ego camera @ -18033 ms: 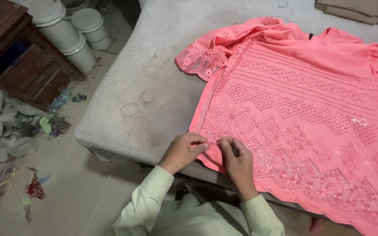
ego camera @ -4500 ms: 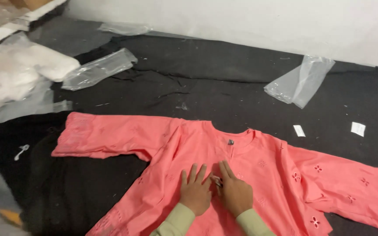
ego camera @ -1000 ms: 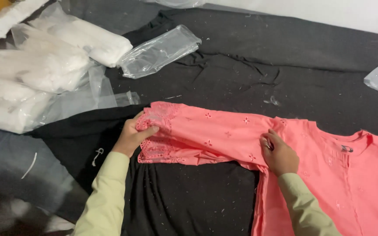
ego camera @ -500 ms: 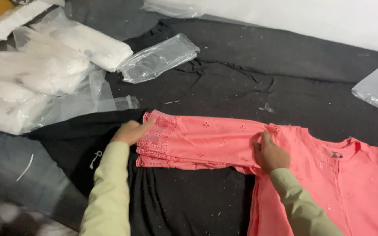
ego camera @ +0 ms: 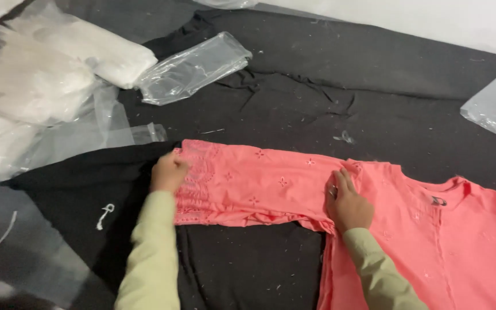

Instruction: The person uses small scissors to trim loose threads from the sleeves and hem of a pink embroidered top. They then fold the garment and place it on a black surface.

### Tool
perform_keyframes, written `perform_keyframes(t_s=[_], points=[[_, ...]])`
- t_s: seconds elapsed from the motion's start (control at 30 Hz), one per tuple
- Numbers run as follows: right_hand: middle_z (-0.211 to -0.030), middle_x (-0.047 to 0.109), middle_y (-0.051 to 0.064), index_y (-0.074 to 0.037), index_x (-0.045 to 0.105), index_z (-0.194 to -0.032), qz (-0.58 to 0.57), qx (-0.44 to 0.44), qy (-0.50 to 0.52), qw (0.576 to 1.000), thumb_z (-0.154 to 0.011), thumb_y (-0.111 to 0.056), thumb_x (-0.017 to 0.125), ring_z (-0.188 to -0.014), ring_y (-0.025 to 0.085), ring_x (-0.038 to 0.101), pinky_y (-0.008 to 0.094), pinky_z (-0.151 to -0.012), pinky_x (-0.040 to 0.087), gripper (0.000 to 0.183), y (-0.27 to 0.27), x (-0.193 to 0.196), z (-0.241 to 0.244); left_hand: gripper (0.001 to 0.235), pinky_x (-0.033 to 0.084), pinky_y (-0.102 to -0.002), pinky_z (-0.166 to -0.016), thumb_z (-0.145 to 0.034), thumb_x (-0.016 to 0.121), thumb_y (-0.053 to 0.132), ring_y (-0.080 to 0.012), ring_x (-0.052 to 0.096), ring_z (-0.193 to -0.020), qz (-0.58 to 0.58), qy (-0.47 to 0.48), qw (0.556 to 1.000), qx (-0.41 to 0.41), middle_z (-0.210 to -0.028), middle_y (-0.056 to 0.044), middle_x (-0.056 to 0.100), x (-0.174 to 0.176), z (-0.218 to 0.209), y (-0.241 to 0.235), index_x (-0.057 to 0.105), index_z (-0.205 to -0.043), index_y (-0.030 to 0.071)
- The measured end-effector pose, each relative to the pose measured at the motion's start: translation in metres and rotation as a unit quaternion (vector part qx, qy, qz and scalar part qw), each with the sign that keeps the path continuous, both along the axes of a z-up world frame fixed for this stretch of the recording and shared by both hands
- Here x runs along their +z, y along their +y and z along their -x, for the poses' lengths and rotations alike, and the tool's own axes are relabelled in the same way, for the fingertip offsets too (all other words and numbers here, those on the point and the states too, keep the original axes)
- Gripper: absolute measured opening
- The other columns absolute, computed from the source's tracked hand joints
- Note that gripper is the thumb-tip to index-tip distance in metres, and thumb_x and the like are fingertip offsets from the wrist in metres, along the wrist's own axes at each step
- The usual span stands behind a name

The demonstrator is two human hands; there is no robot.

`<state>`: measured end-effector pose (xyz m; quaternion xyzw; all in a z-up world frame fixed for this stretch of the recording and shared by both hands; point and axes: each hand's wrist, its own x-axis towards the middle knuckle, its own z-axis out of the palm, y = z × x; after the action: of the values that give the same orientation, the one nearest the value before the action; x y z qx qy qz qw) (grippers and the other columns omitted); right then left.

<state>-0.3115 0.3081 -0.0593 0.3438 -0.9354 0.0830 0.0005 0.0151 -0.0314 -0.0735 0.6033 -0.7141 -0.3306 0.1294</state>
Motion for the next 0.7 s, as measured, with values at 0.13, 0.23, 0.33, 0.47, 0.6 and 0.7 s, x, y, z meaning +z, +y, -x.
perform_keyframes(t_s=[0.13,0.23,0.33,0.47,0.6,0.7], points=[[-0.166,0.032,-0.024,-0.042,0.043,-0.149,-0.020,-0.022,-0.010,1.000,-0.095,-0.051,0.036,-0.104,0.039,0.074,0.052,-0.094,0.060,0.054,0.001,0.009,-0.007,0.045,0.048,-0.045,-0.109,-0.082,0.079,0.012,-0.0239,0.057,-0.128,-0.197,0.216,0.929,-0.228,-0.136,-0.017,0.072,0.057,-0.046,0.058,0.077,-0.126,0.008],[-0.166,0.035,-0.023,-0.041,0.044,-0.148,0.001,-0.019,0.002,1.000,-0.094,-0.048,0.040,-0.100,0.041,0.075,0.054,-0.094,0.060,0.055,0.002,0.004,-0.006,0.065,0.041,-0.049,-0.119,-0.067,0.091,0.014,-0.0378,0.050,-0.141,-0.211,0.065,0.918,-0.330,-0.145,-0.020,0.065,0.086,-0.058,0.073,0.076,-0.130,0.012],[-0.165,0.035,-0.025,-0.044,0.044,-0.148,0.009,-0.026,0.011,1.000,-0.094,-0.049,0.039,-0.099,0.041,0.075,0.054,-0.092,0.061,0.055,0.003,0.001,-0.007,0.052,0.038,-0.050,-0.120,-0.075,0.082,0.009,-0.0401,0.048,-0.143,-0.189,0.028,0.941,-0.279,-0.145,-0.021,0.065,0.110,-0.061,0.075,0.078,-0.127,0.013],[-0.167,0.029,-0.026,-0.044,0.040,-0.149,-0.019,-0.014,-0.023,0.999,-0.095,-0.050,0.036,-0.098,0.041,0.075,0.052,-0.093,0.060,0.055,0.002,0.013,-0.005,0.085,0.062,-0.034,-0.096,-0.058,0.083,0.004,-0.0226,0.077,-0.100,-0.089,-0.211,0.951,-0.208,-0.085,-0.002,0.082,0.036,-0.051,0.049,0.070,-0.130,0.048],[-0.166,0.033,-0.021,-0.039,0.042,-0.144,-0.014,0.022,0.002,1.000,-0.094,-0.047,0.038,-0.093,0.046,0.075,0.056,-0.089,0.061,0.051,-0.012,0.012,-0.007,0.063,0.037,-0.042,-0.115,-0.079,0.074,0.014,-0.0280,0.058,-0.127,0.132,-0.078,0.939,-0.309,-0.126,-0.007,0.066,0.003,0.039,0.082,0.062,-0.139,0.028],[-0.165,0.036,-0.018,-0.039,0.045,-0.142,-0.012,0.041,-0.016,0.999,-0.095,-0.052,0.039,-0.098,0.044,0.074,0.055,-0.089,0.061,0.050,-0.021,0.026,-0.018,0.058,0.017,-0.054,-0.123,-0.095,0.060,0.032,-0.0352,0.038,-0.146,0.219,-0.050,0.914,-0.338,-0.155,-0.013,0.044,0.042,0.102,0.138,0.050,-0.149,0.014]])
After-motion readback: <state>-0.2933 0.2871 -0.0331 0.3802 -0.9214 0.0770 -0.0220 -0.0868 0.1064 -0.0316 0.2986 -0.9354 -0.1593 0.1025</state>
